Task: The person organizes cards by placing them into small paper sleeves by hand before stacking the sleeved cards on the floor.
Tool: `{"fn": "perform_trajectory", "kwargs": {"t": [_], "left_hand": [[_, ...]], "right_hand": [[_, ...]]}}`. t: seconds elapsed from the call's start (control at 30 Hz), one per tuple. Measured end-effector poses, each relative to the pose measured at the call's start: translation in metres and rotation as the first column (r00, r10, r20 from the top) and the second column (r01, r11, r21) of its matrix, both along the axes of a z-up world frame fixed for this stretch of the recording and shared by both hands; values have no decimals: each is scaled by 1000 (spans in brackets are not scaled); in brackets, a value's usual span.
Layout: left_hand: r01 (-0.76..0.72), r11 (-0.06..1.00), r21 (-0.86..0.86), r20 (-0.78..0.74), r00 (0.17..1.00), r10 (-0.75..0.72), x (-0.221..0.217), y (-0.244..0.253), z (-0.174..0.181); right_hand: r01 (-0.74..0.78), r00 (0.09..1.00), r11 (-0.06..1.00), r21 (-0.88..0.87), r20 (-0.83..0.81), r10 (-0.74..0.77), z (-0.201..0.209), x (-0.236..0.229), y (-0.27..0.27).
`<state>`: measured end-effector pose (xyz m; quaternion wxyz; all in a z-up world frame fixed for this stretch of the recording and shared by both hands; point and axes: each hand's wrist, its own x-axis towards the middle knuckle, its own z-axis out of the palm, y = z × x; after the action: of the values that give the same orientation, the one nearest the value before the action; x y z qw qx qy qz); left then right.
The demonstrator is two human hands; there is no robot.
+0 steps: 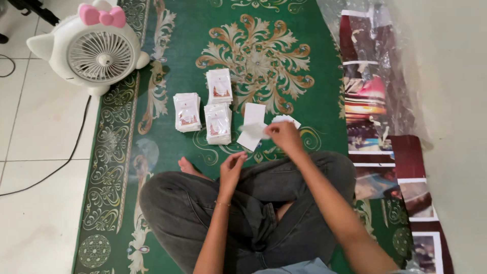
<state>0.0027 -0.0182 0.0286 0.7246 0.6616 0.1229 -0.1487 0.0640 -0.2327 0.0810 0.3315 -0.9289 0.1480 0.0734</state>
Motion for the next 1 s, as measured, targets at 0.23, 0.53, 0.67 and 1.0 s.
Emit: {"fn": "perform_trajectory", "kwargs": {"t": [0.23,0.53,0.67,1.0], "left_hand": [[0,998,-61,34,999,2,-8,-28,-39],[-59,976,208,78,996,44,-22,-21,-26],[-8,930,368,139,989,-47,-18,-18,1],[270,743,612,152,882,-445,-11,-13,30]], "right_hand": [[11,980,999,-42,199,-2,2,-81,47],[61,992,951,304,83,-91,-30,-92,46],[63,996,935,350,37,-82,-29,-90,40],[-61,953,992,109,301,26,-8,-91,45]]}}
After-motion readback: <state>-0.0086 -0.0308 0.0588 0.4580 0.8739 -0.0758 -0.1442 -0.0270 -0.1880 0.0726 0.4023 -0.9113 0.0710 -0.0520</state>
